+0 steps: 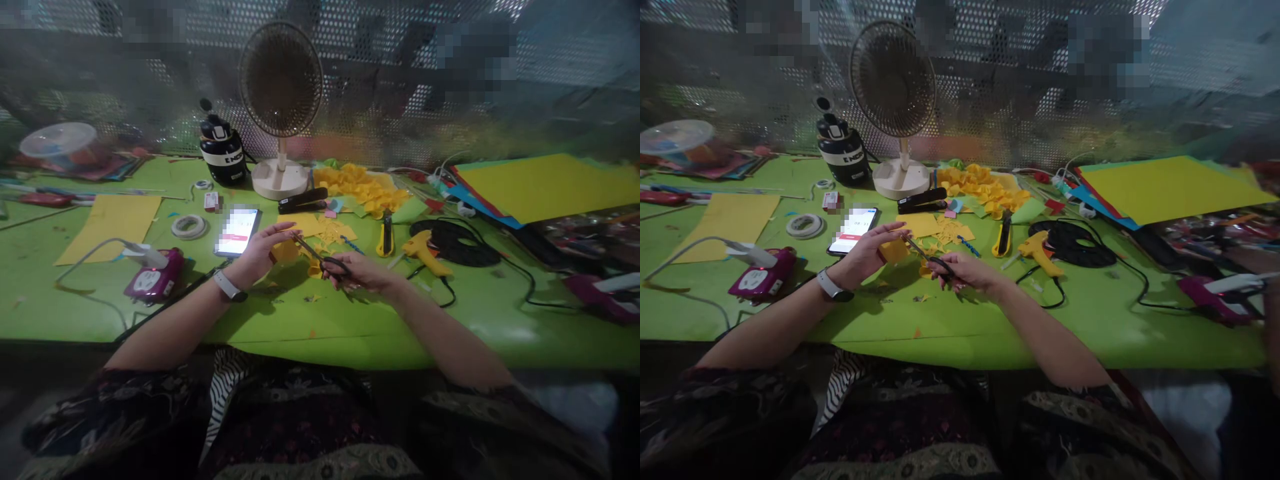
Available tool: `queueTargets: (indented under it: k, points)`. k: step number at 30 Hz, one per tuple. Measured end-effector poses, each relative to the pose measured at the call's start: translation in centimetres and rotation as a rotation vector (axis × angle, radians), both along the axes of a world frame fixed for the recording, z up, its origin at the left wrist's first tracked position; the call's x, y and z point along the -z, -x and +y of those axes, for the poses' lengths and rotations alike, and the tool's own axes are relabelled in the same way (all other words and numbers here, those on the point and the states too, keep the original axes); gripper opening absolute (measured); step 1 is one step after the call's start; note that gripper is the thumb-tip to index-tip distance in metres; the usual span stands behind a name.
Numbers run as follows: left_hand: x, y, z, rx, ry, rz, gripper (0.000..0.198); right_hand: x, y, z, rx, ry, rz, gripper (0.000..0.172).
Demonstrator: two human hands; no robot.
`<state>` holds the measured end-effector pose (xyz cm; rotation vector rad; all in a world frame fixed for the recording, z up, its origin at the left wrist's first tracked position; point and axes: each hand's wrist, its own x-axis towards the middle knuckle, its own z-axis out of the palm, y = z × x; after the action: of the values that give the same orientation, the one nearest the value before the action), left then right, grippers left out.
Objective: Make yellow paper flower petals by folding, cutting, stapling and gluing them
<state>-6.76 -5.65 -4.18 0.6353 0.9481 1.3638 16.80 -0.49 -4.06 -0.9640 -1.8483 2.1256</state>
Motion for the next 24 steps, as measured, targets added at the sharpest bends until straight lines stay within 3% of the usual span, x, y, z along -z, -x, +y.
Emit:
queueTargets:
  k: [8, 16, 19, 22, 24]
  points:
    - [0.9, 0.7, 0.9, -0.057, -0.007, 0.019, 0.023, -0.1, 0.0, 0.1, -0.025, -0.008, -0.011, 0.048]
    - [0.6, 0.8, 0.9, -0.14, -0.039, 0.07, 0.016, -1.4, -0.8, 0.2, -0.058, -0.068, -0.064, 0.046]
    - [0.9, 1.0, 0.9, -0.119, -0.088, 0.248, 0.016, -2.1, -1.5, 1.2, 0.131, -0.197, -0.1, 0.046]
    - [1.2, 1.3, 1.0, -0.044, -0.125, 0.54, 0.017, -2.5, -2.1, 2.3, 0.396, -0.418, -0.231, 0.049]
    - [1.2, 1.4, 0.9, 0.023, -0.14, 0.748, 0.018, -2.4, -2.4, 3.0, 0.494, -0.575, -0.349, 0.049]
